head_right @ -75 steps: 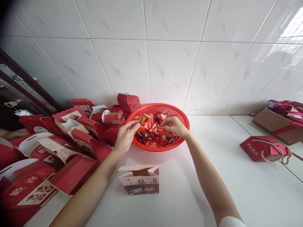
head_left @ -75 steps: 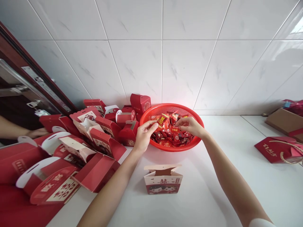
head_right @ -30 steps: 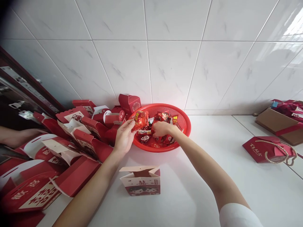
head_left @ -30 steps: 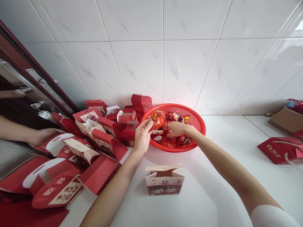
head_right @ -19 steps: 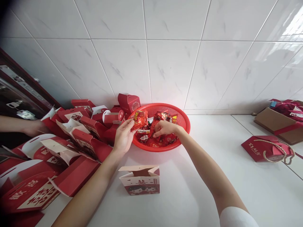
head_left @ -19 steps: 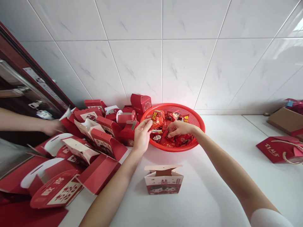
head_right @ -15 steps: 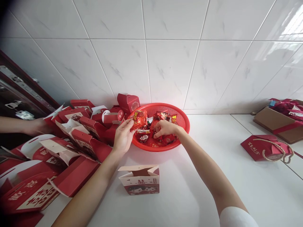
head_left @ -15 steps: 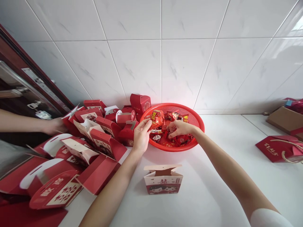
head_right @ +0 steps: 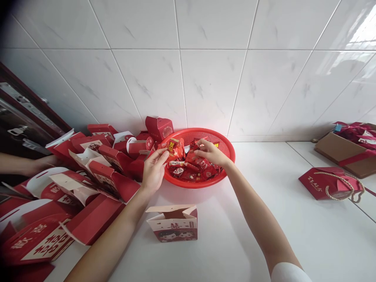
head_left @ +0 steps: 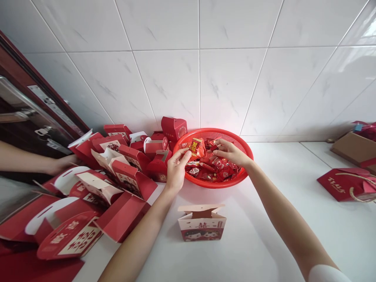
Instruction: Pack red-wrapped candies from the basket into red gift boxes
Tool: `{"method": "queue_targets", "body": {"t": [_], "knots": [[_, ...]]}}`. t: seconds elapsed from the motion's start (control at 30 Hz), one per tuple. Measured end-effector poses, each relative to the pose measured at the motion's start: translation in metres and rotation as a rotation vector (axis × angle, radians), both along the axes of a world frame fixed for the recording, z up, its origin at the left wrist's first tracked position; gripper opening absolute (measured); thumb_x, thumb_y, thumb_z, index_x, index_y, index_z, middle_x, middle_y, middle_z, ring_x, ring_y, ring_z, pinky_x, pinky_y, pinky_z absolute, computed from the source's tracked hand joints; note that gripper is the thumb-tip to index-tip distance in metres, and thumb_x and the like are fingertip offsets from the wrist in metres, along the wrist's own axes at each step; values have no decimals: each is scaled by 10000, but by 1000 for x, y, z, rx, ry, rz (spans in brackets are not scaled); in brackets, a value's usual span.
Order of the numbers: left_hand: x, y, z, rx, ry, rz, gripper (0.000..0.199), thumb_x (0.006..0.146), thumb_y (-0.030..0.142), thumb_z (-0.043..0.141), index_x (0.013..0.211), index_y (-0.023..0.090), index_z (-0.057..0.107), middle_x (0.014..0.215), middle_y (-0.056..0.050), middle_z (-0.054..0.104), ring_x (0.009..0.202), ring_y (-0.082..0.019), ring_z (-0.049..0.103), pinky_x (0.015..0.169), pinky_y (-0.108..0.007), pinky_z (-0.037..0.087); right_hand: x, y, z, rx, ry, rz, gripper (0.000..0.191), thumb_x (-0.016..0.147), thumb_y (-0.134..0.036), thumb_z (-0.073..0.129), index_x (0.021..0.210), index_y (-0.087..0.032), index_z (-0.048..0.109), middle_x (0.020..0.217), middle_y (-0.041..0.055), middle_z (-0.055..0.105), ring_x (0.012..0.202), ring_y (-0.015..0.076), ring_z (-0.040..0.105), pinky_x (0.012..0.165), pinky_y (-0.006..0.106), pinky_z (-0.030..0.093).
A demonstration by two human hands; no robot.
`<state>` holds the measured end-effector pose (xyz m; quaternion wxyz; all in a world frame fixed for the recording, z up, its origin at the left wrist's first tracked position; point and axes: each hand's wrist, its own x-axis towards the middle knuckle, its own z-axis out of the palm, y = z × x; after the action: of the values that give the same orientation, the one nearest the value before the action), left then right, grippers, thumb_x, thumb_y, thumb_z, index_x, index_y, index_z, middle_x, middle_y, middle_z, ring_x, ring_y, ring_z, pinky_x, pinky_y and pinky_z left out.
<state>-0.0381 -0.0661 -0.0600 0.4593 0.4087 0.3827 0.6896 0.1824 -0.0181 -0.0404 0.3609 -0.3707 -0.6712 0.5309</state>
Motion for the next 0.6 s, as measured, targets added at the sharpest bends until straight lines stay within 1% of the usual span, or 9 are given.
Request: {"method": "queue_targets", "body": {"t": [0.07,0.13,0.2,0.27,0.33,0.4,0.43,0.53,0.6], "knots": [[-1,-3,2,25,88,-3,315,668,435,903,869,211,808,871,-11,760,903,-189,690,885,-292,521,2,-10,6,-23,44,-27,307,822,-364,676,1051,-227,524,989,36,690,782,182,678,771,367,563],[-3,-9,10,54,177,-20,290,704,428,885,890,216,818,873,-19,763,906,-207,697,883,-305,533,3,-21,14,-25,97,-77,290,833,-344,643,1078,-216,555,983,43,702,728,159,635,707,330,538],[-7,-19,23,96,261,-61,279,722,428,875,901,220,826,869,-31,763,884,-222,701,854,-313,548,3,-33,22,8,145,-134,281,839,-362,670,1056,-207,582,913,30,686,667,135,571,638,296,496],[-14,-32,39,158,361,-116,245,739,425,868,876,225,834,861,-42,758,840,-224,694,796,-307,554,2,-46,32,66,171,-149,314,838,-403,737,1036,-199,605,895,23,660,634,112,525,604,277,470],[-20,-45,55,242,518,-179,182,799,399,834,879,236,845,842,-49,749,820,-219,678,785,-306,546,0,-59,40,110,151,-95,364,835,-440,785,1059,-201,625,954,33,656,638,103,526,595,270,472],[-27,-57,68,308,631,-226,150,832,383,810,882,247,851,827,-55,740,772,-211,658,752,-304,534,-2,-72,47,120,94,2,389,850,-477,787,1093,-209,643,1014,50,657,671,114,554,585,265,483],[-31,-62,73,335,683,-254,142,849,377,793,878,251,851,817,-57,735,749,-208,650,727,-302,527,-2,-78,49,118,64,49,382,869,-495,769,1094,-208,655,1008,52,656,685,120,564,581,262,486],[-41,-74,84,416,858,-369,135,900,339,733,887,264,844,754,-42,699,681,-190,621,659,-284,506,-2,-92,51,118,23,144,346,950,-518,678,1061,-191,691,867,28,632,659,118,545,562,251,473],[-48,-82,92,461,969,-425,134,925,302,705,909,267,833,697,-17,655,631,-165,586,627,-260,489,0,-99,51,125,28,170,344,982,-509,639,1067,-182,705,807,12,615,620,108,519,557,250,469]]}}
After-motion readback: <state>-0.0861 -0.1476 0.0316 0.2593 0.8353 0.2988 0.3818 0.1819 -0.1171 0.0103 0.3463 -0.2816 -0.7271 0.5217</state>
